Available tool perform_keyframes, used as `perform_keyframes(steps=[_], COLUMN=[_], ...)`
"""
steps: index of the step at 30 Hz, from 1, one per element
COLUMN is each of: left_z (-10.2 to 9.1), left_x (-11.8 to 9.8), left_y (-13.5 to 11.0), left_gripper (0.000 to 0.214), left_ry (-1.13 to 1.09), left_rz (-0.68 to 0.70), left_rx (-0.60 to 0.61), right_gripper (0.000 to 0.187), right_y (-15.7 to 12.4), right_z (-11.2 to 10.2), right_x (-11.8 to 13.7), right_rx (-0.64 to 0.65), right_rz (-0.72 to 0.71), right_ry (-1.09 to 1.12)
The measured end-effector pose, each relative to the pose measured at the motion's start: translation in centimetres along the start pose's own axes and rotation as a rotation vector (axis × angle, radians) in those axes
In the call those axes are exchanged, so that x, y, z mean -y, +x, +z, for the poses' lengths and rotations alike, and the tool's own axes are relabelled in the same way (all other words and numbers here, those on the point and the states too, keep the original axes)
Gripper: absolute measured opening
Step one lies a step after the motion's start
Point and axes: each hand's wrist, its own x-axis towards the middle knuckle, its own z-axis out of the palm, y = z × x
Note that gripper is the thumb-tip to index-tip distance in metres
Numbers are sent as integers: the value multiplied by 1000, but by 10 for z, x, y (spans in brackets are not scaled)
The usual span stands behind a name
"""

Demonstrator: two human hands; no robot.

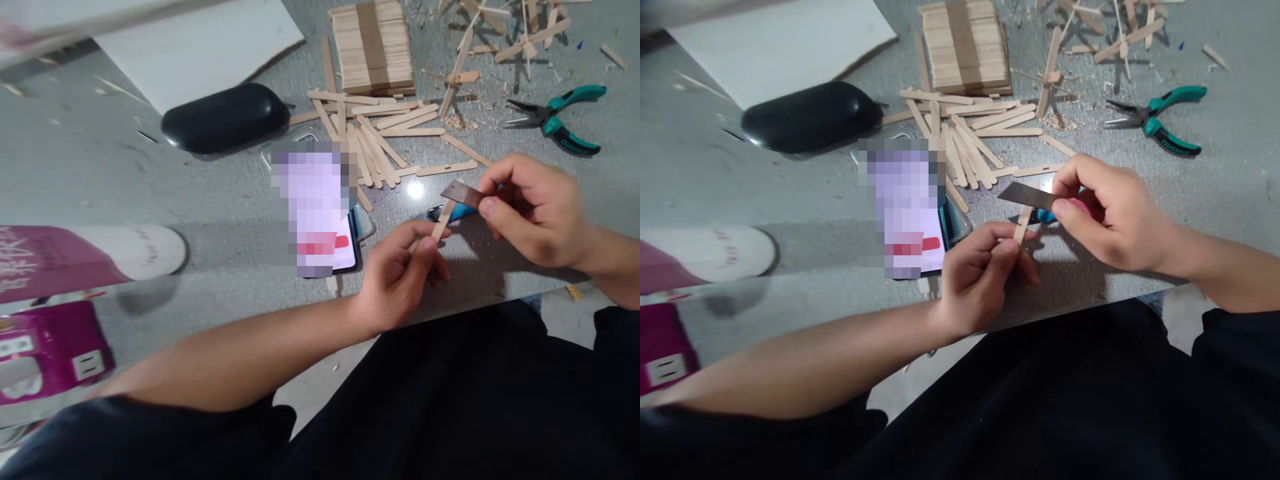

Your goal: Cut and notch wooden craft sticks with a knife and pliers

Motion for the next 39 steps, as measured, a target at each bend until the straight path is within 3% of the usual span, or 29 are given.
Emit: perform_keyframes(steps=[5, 12, 16, 21, 30, 39], left_z=[1, 2, 1, 3, 2, 2], left_x=[5, 2, 3, 9, 8, 7], left_y=[-3, 0, 3, 5, 2, -1], left_gripper=[33, 30, 29, 47, 47, 44], left_ry=[-6, 109, 79, -37, -16, 2], left_rz=[-3, 24, 22, 38, 46, -11], left_rx=[96, 66, 21, -70, -82, -56], right_gripper=[10, 8, 8, 24, 27, 17], right_y=[-5, 2, -1, -5, -8, -15], right_z=[23, 23, 23, 10, 10, 22], right_x=[6, 4, 6, 14, 11, 5], right_rx=[-44, 81, 57, 110, 192, 165], right_rz=[173, 180, 169, 196, -104, -30], right_ry=[272, 396, 325, 117, -92, -69])
